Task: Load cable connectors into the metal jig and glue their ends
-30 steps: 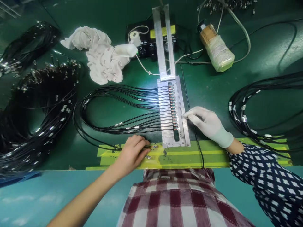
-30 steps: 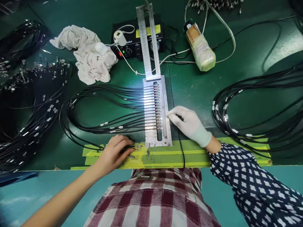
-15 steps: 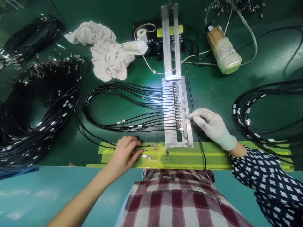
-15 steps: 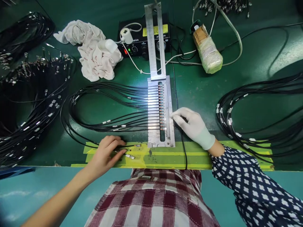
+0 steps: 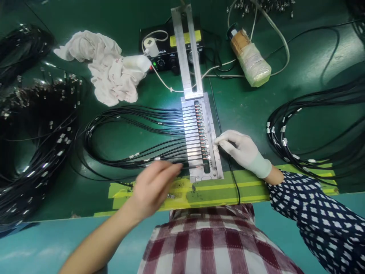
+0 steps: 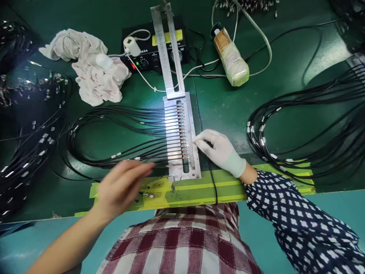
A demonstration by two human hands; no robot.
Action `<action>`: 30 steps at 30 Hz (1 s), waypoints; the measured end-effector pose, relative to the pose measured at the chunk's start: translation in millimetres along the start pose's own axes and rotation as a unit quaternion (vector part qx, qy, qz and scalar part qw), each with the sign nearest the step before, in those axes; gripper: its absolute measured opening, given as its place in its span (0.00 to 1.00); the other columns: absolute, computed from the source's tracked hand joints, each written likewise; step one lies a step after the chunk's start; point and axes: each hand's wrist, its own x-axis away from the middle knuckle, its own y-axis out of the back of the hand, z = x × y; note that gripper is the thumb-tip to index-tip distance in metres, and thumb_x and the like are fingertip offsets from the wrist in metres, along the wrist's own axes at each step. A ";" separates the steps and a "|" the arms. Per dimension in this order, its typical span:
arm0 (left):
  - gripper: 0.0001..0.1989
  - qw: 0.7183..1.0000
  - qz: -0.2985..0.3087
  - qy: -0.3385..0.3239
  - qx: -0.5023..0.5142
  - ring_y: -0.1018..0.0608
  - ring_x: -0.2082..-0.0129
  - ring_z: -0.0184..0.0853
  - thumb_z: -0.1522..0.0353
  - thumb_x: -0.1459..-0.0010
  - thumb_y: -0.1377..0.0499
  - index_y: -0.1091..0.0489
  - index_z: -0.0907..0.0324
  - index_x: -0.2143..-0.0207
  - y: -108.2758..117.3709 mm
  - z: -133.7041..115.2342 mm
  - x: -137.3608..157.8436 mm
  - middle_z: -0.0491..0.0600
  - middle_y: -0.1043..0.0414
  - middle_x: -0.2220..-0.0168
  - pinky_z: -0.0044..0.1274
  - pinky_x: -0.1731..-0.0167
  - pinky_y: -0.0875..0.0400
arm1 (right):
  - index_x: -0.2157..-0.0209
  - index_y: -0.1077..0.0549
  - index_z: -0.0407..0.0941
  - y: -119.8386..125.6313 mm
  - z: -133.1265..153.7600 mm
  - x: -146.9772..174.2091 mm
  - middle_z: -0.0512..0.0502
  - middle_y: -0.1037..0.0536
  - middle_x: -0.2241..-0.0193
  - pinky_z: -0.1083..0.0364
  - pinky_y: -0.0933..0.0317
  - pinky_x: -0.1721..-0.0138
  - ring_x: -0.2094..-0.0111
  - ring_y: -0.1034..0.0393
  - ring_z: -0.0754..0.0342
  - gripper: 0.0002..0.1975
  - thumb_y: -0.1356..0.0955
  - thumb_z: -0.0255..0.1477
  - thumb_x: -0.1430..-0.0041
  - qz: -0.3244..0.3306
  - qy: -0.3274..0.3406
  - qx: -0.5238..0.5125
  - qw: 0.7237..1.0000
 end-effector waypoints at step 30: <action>0.20 0.986 0.104 -0.073 -0.110 0.30 0.62 0.38 0.79 0.37 0.48 0.31 0.62 0.44 -49.3 4.5 18.0 0.54 0.30 0.63 0.30 0.61 0.39 | 0.63 0.22 0.47 -0.5 -3.0 -4.1 0.50 0.20 0.63 0.53 0.37 0.56 0.60 0.27 0.52 0.09 0.35 0.30 0.33 0.003 0.000 -0.013 1.000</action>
